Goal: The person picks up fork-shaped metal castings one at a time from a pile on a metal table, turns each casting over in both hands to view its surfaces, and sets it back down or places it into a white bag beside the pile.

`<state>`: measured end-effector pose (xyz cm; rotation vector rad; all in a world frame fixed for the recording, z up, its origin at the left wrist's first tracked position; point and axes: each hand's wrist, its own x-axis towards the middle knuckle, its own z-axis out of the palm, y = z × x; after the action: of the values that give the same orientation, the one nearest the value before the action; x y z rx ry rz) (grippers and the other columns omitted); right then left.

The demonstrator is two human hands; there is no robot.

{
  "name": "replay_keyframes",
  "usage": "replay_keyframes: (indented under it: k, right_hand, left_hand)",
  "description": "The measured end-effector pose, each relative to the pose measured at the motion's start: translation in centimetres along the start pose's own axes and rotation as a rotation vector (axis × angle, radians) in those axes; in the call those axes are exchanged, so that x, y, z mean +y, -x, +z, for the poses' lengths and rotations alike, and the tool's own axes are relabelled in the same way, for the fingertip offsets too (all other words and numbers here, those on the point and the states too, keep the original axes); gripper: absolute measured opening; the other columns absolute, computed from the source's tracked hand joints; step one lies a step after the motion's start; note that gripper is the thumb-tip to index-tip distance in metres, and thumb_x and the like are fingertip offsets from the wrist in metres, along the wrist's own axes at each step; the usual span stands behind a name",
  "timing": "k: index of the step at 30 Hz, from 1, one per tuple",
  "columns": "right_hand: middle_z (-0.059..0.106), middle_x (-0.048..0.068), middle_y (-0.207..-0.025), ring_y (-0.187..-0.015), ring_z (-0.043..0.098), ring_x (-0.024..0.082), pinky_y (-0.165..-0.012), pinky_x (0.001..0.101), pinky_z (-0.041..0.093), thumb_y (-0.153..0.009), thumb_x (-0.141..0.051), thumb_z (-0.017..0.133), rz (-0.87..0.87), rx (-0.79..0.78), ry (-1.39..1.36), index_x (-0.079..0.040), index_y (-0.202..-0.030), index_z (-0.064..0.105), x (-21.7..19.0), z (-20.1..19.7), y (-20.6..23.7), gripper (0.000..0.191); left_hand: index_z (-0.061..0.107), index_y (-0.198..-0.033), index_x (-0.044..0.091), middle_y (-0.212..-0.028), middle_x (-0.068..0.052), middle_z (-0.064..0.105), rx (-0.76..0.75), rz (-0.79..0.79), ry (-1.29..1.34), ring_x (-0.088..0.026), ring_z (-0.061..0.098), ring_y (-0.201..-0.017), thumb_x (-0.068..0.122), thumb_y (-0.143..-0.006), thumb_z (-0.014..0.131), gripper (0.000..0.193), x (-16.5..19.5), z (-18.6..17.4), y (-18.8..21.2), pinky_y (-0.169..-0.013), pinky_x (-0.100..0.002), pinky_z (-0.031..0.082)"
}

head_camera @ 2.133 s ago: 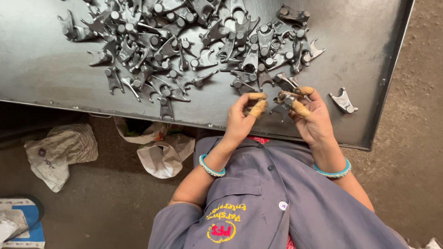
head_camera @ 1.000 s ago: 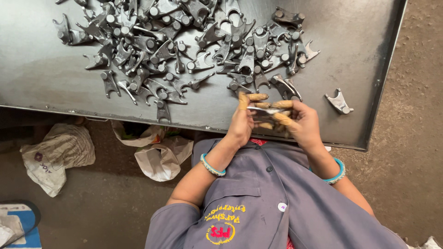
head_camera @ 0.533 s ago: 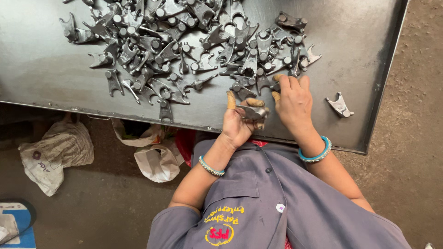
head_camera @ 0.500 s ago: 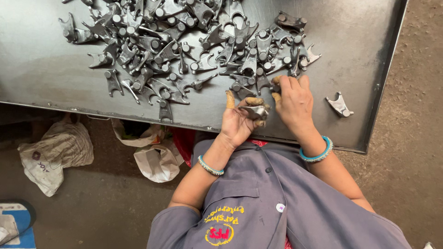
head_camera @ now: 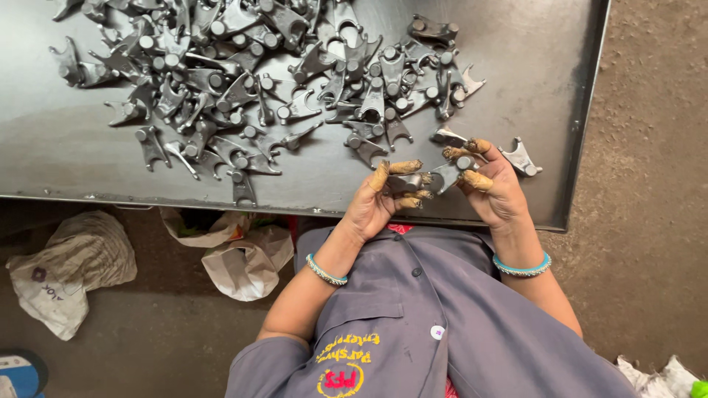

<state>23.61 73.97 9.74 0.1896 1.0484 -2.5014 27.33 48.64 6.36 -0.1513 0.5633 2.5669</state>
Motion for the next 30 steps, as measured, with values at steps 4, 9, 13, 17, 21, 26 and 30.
replay_keyframes:
  k: [4, 9, 13, 17, 21, 26, 30]
  right_hand:
    - [0.067, 0.015, -0.135, -0.125, 0.063, 0.025, -0.102, 0.0387, 0.053, -0.088, -0.001, 0.081, 0.017, -0.005, -0.033, -0.007, -0.138, 0.059, -0.2, -0.6, 0.4, 0.055]
    - [0.066, 0.014, -0.136, -0.126, 0.064, 0.025, -0.104, 0.0405, 0.053, -0.087, -0.002, 0.081, -0.012, -0.076, -0.032, -0.008, -0.140, 0.059, -0.9, -0.7, 0.7, 0.058]
    - [0.065, 0.014, -0.136, -0.127, 0.064, 0.026, -0.105, 0.0423, 0.054, -0.088, -0.002, 0.081, -0.024, -0.102, -0.019, -0.008, -0.139, 0.061, -1.3, -0.6, 1.0, 0.056]
    - [0.065, 0.013, -0.135, -0.124, 0.065, 0.025, -0.099, 0.0411, 0.056, -0.090, -0.004, 0.081, -0.033, -0.065, 0.013, -0.007, -0.138, 0.061, -1.7, 0.0, 1.1, 0.052]
    - [0.068, 0.012, -0.126, -0.109, 0.067, 0.019, -0.085, 0.0338, 0.057, -0.091, -0.005, 0.078, -0.023, -0.039, 0.224, -0.005, -0.138, 0.062, -2.0, 2.0, 1.3, 0.049]
    - [0.067, 0.005, -0.109, -0.096, 0.065, 0.011, -0.081, 0.0254, 0.055, -0.085, -0.005, 0.082, -0.123, -0.077, 0.775, -0.004, -0.125, 0.065, -0.8, 6.9, 1.9, 0.043]
    - [0.065, 0.006, -0.098, -0.081, 0.062, 0.015, -0.071, 0.0293, 0.051, -0.081, -0.009, 0.088, -0.303, 0.123, 1.319, -0.005, -0.114, 0.072, -1.3, 8.8, 0.7, 0.036]
  left_hand:
    - [0.057, -0.140, -0.006, -0.124, -0.019, 0.071, -0.031, 0.026, -0.042, -0.033, 0.072, -0.109, 0.039, -0.108, 0.057, 0.055, 0.1, 0.3, 0.4, -0.091, -0.044, 0.062]
    - [0.056, -0.140, -0.008, -0.122, -0.020, 0.071, -0.006, 0.016, -0.062, -0.033, 0.072, -0.110, 0.034, -0.109, 0.059, 0.053, 0.2, 0.3, 0.6, -0.092, -0.046, 0.062]
    - [0.056, -0.141, -0.007, -0.121, -0.020, 0.071, -0.018, 0.010, -0.096, -0.034, 0.072, -0.109, 0.034, -0.109, 0.059, 0.053, 0.3, 0.6, 0.6, -0.089, -0.044, 0.062]
    - [0.055, -0.144, -0.007, -0.124, -0.021, 0.071, -0.032, -0.002, -0.126, -0.034, 0.072, -0.107, 0.033, -0.110, 0.059, 0.053, 0.5, 1.3, 0.7, -0.086, -0.043, 0.062]
    - [0.053, -0.145, -0.005, -0.126, -0.021, 0.069, -0.057, -0.017, -0.195, -0.034, 0.072, -0.107, 0.038, -0.108, 0.059, 0.057, 0.5, 1.7, 0.5, -0.086, -0.043, 0.062]
    - [0.053, -0.141, -0.004, -0.129, -0.018, 0.068, -0.030, -0.054, -0.146, -0.031, 0.071, -0.112, 0.053, -0.107, 0.049, 0.067, -0.3, 1.2, 0.2, -0.091, -0.046, 0.065]
    - [0.057, -0.136, -0.009, -0.118, -0.024, 0.071, -0.049, -0.134, -0.018, -0.040, 0.074, -0.104, 0.064, -0.109, 0.040, 0.080, -0.1, 0.7, 0.0, -0.079, -0.042, 0.065]
